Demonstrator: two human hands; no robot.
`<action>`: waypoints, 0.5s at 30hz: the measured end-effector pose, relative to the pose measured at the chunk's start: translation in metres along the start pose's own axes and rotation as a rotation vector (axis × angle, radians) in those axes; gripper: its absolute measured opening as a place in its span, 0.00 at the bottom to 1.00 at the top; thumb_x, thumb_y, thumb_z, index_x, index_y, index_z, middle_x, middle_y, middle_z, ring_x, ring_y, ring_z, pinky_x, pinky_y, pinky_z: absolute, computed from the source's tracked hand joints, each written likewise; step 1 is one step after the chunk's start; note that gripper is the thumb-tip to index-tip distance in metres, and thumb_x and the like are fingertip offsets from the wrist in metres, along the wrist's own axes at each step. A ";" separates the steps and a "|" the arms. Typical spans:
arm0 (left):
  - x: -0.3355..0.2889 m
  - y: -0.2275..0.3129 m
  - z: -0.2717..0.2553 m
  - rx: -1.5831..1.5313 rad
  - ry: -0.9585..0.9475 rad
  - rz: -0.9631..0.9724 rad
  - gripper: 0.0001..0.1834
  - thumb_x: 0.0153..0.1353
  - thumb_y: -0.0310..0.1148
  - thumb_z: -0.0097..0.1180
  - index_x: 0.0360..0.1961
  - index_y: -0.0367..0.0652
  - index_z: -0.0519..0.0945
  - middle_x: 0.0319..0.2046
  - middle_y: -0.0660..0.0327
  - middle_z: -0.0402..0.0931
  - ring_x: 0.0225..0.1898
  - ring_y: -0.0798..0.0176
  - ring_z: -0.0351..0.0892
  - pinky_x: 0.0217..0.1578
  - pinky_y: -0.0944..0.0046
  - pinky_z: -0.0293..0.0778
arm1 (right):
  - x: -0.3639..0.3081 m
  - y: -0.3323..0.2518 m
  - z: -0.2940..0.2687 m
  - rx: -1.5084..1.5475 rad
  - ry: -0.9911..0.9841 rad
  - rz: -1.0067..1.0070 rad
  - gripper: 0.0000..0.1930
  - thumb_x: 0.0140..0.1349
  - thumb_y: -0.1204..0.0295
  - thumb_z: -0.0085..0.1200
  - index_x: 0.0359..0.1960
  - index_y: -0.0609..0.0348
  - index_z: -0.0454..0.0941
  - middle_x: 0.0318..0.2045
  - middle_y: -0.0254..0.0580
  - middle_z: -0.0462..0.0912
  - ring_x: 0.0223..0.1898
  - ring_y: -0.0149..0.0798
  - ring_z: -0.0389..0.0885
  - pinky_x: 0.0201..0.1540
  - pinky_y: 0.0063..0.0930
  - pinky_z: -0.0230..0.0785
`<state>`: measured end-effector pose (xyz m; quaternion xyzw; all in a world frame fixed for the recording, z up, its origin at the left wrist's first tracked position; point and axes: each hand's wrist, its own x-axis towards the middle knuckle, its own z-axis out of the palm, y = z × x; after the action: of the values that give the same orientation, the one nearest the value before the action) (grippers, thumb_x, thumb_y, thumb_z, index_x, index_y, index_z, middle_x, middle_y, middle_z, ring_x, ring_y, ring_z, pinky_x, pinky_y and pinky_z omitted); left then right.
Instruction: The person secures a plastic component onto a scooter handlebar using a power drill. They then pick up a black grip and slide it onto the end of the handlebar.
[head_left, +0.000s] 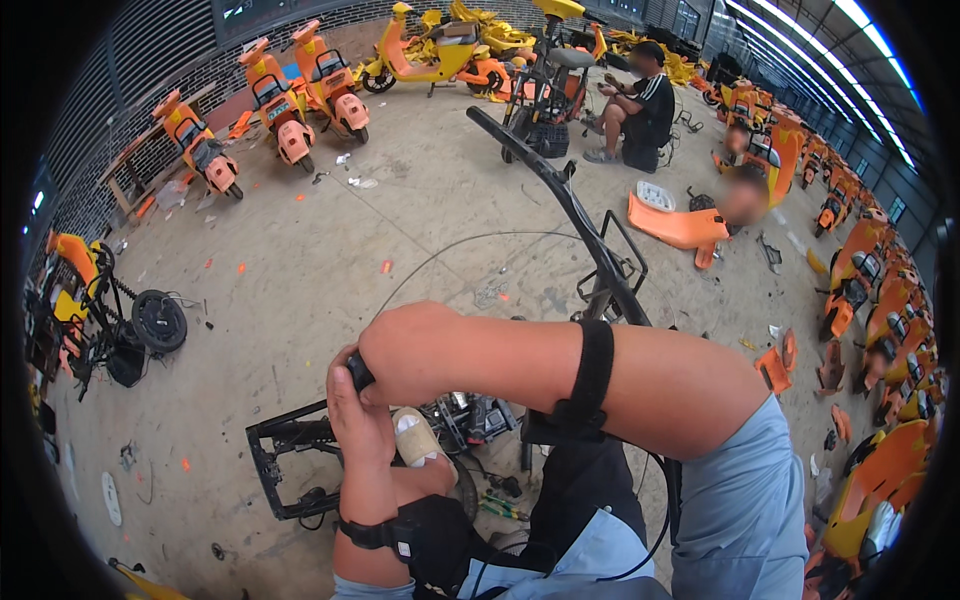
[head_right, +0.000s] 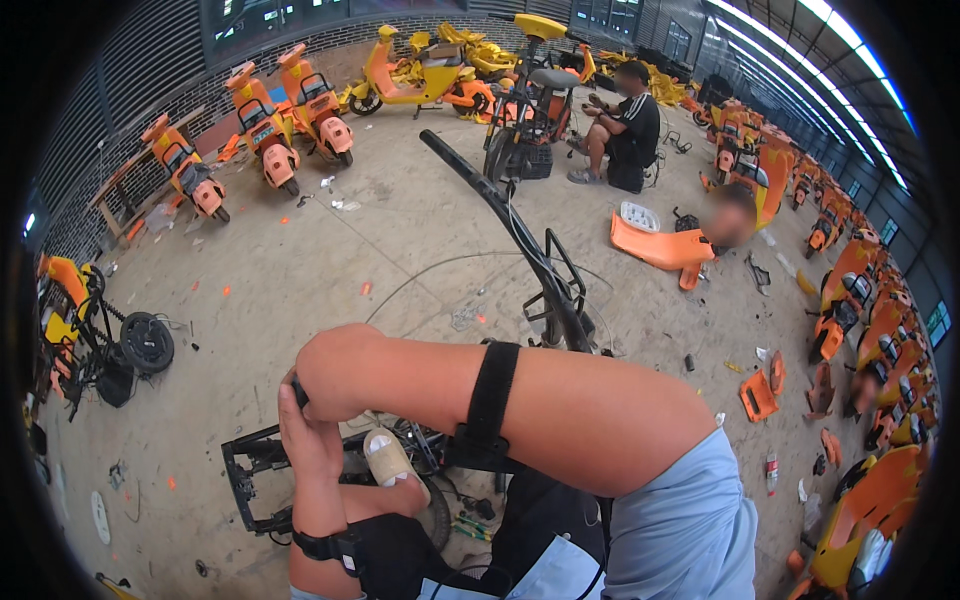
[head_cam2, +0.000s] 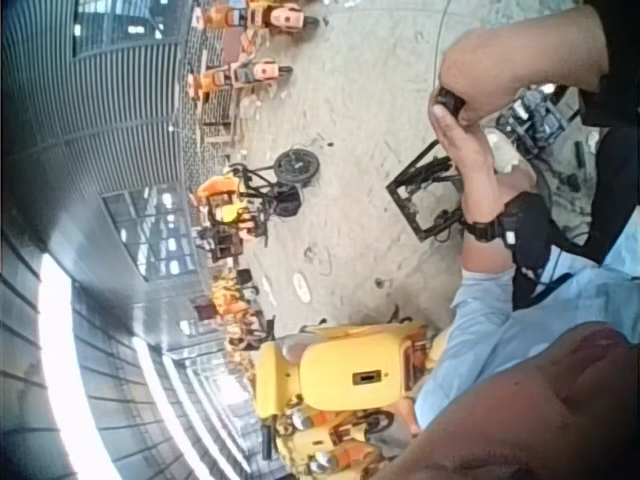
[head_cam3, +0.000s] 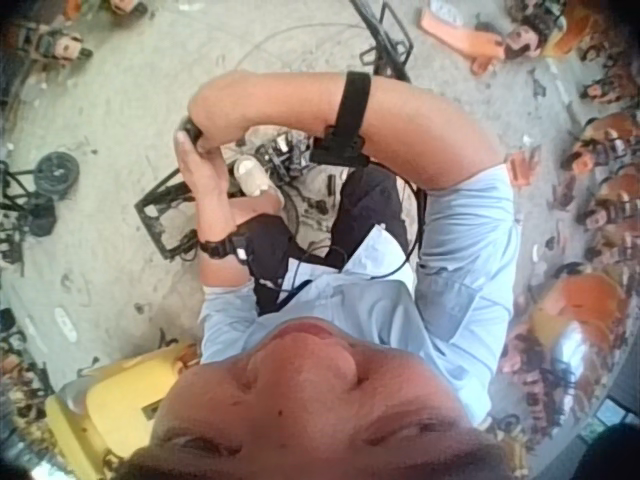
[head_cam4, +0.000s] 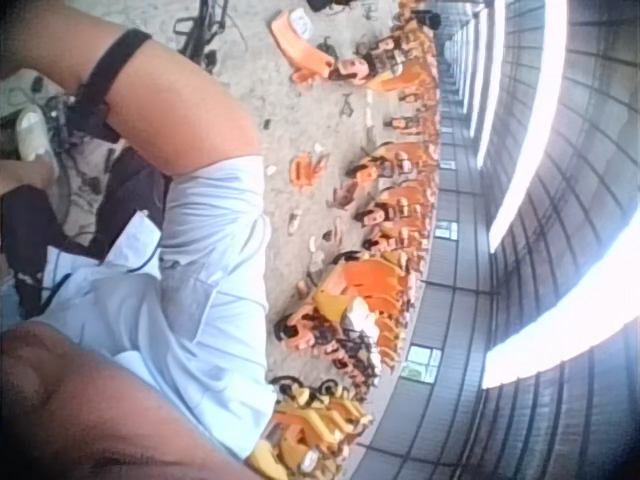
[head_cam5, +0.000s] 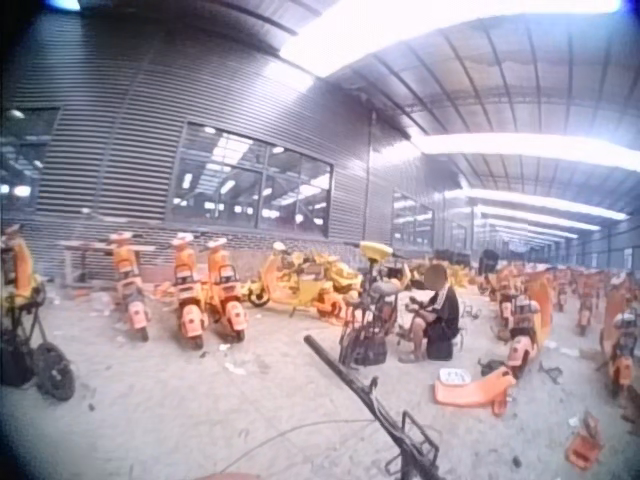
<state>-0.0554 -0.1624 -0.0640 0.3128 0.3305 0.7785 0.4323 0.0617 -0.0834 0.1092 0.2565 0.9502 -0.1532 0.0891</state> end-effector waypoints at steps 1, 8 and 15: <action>-0.001 0.000 0.000 -0.004 -0.004 0.001 0.29 0.78 0.53 0.40 0.67 0.41 0.68 0.64 0.55 0.71 0.67 0.56 0.69 0.65 0.51 0.67 | -0.001 0.000 -0.001 -0.010 0.014 -0.011 0.20 0.57 0.54 0.63 0.34 0.63 0.86 0.32 0.52 0.87 0.38 0.54 0.88 0.40 0.44 0.80; -0.004 0.001 0.003 -0.018 0.007 -0.001 0.29 0.78 0.53 0.39 0.66 0.40 0.69 0.64 0.55 0.71 0.67 0.56 0.69 0.66 0.52 0.66 | -0.006 -0.006 0.000 -0.046 0.031 -0.026 0.17 0.56 0.57 0.61 0.31 0.62 0.86 0.29 0.53 0.87 0.34 0.55 0.87 0.38 0.45 0.80; 0.000 -0.004 -0.001 0.032 0.015 0.049 0.29 0.78 0.51 0.37 0.65 0.39 0.69 0.63 0.55 0.72 0.66 0.56 0.71 0.66 0.53 0.65 | -0.009 -0.004 0.006 -0.022 0.157 -0.074 0.18 0.55 0.56 0.62 0.31 0.62 0.86 0.29 0.54 0.87 0.34 0.55 0.87 0.37 0.47 0.80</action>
<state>-0.0540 -0.1612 -0.0672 0.3221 0.3384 0.7857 0.4055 0.0679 -0.0931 0.1064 0.2315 0.9647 -0.1252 0.0113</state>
